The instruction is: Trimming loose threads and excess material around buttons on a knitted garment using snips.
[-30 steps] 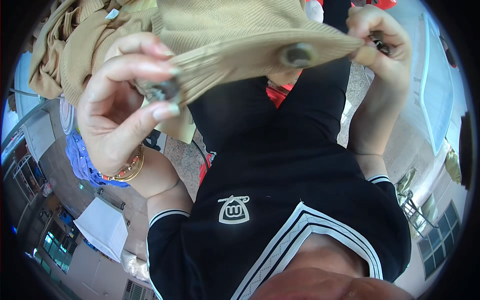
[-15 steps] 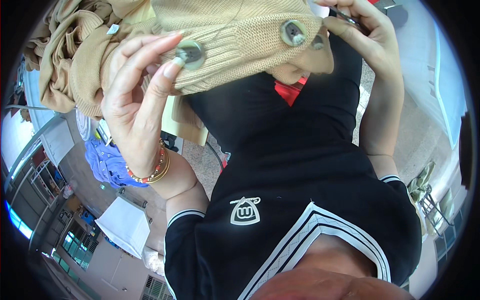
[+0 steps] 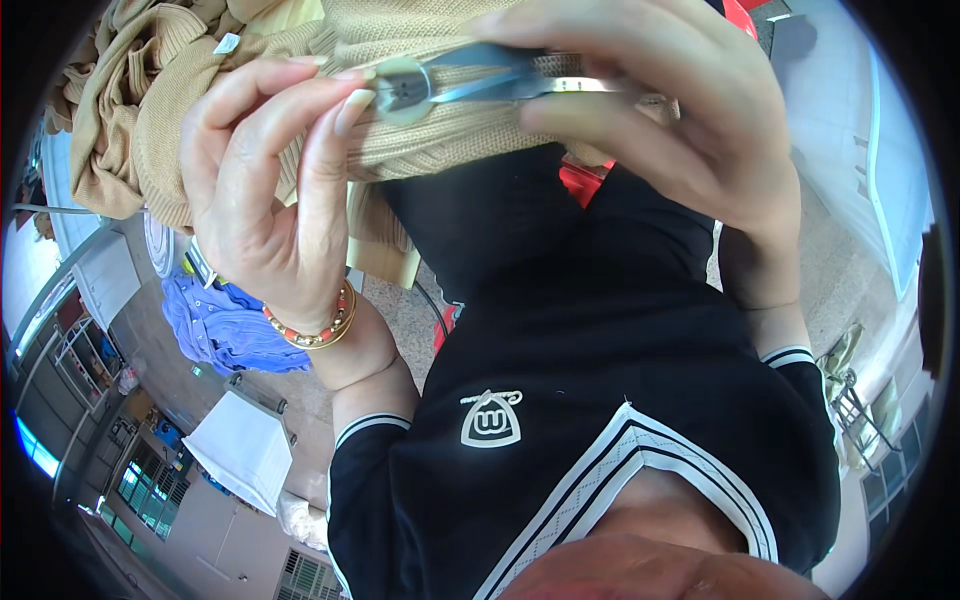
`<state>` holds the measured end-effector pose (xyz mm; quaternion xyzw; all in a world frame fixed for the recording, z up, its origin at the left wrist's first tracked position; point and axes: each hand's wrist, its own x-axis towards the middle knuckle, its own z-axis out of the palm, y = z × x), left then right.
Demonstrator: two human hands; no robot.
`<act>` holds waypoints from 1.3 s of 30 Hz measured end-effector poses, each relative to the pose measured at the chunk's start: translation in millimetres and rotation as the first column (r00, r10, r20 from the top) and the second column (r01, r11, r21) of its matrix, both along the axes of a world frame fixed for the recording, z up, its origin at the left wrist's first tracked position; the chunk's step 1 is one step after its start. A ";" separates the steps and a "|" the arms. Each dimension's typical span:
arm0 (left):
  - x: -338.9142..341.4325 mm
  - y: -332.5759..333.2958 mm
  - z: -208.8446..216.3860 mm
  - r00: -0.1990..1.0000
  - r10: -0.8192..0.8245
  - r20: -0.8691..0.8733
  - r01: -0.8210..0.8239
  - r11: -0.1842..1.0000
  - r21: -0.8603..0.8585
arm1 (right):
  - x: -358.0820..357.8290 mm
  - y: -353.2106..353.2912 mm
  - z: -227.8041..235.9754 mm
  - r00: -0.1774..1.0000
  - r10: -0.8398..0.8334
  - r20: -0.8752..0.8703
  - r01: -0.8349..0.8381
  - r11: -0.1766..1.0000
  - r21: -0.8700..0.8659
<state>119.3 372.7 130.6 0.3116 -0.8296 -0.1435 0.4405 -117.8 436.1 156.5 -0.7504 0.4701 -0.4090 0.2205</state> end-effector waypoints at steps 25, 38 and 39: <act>20.4 -9.6 -15.7 0.980 0.085 -0.181 -0.082 0.996 0.024 | 7.2 -5.7 2.1 0.973 -0.194 0.123 0.157 0.951 0.265; 3.4 5.9 -5.1 0.998 -0.053 -0.040 0.058 0.986 0.159 | 3.8 -11.3 -6.6 0.981 -0.038 0.190 -0.022 0.952 0.307; -0.2 7.5 -6.1 0.998 -0.062 -0.031 0.067 0.982 0.177 | 4.1 -10.0 -9.8 0.976 -0.043 0.213 -0.026 0.949 0.314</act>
